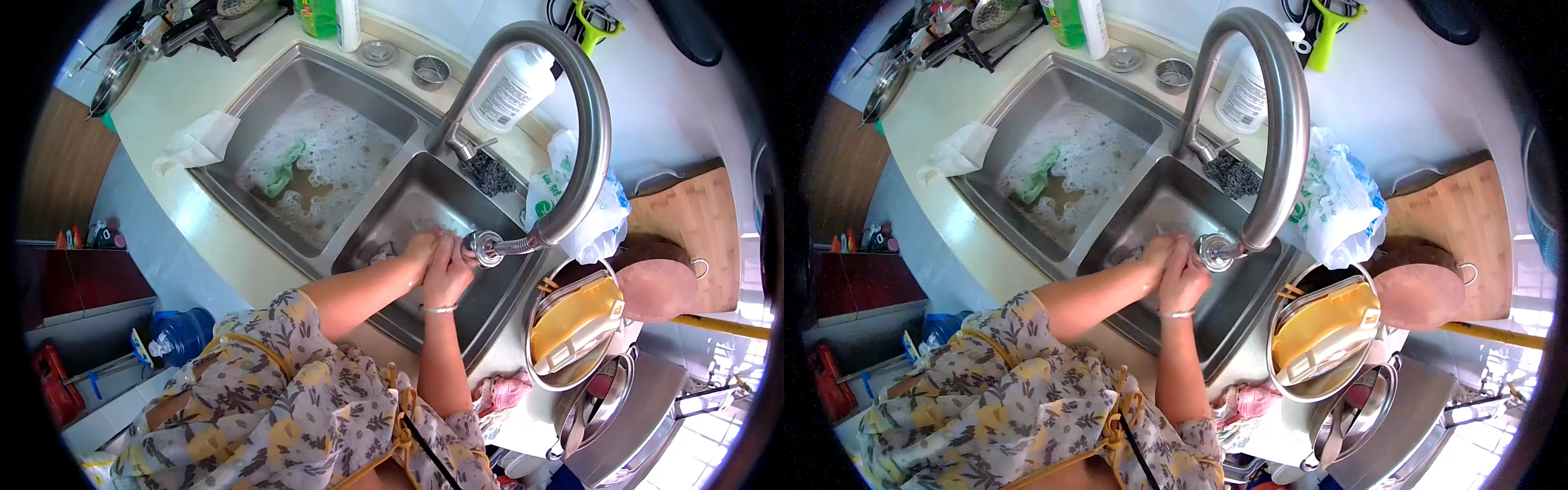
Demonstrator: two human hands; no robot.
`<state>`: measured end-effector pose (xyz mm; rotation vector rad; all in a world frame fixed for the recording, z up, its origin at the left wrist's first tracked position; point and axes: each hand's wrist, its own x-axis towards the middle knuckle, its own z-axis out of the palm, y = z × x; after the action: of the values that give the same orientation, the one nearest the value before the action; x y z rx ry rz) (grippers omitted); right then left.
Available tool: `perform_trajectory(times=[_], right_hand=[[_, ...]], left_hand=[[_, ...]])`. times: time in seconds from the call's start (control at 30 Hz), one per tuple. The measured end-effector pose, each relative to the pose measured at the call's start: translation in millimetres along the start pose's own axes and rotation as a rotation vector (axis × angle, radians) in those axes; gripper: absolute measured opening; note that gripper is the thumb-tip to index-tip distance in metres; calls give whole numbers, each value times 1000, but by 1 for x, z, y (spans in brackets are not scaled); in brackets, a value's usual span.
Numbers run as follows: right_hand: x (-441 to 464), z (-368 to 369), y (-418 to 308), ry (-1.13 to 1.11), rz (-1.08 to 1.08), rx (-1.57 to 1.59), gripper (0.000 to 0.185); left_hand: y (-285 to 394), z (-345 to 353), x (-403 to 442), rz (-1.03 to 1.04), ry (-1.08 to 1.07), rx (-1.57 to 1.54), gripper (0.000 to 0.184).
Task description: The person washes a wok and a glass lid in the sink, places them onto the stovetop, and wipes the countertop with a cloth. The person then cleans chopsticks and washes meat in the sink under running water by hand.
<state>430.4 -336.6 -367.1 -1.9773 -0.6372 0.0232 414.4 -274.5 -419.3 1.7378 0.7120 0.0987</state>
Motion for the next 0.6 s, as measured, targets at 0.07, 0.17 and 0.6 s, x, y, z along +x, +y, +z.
perform_trajectory(times=[0.07,0.17,0.6], right_hand=[[8,9,50,-16,43,119,11],[14,17,111,-41,377,393,25],[20,-9,69,-81,752,985,20]], left_hand=[[25,4,-10,-622,300,-1023,16],[-50,45,-2,-257,145,-543,12],[-3,-8,-14,-415,37,-1251,26]])
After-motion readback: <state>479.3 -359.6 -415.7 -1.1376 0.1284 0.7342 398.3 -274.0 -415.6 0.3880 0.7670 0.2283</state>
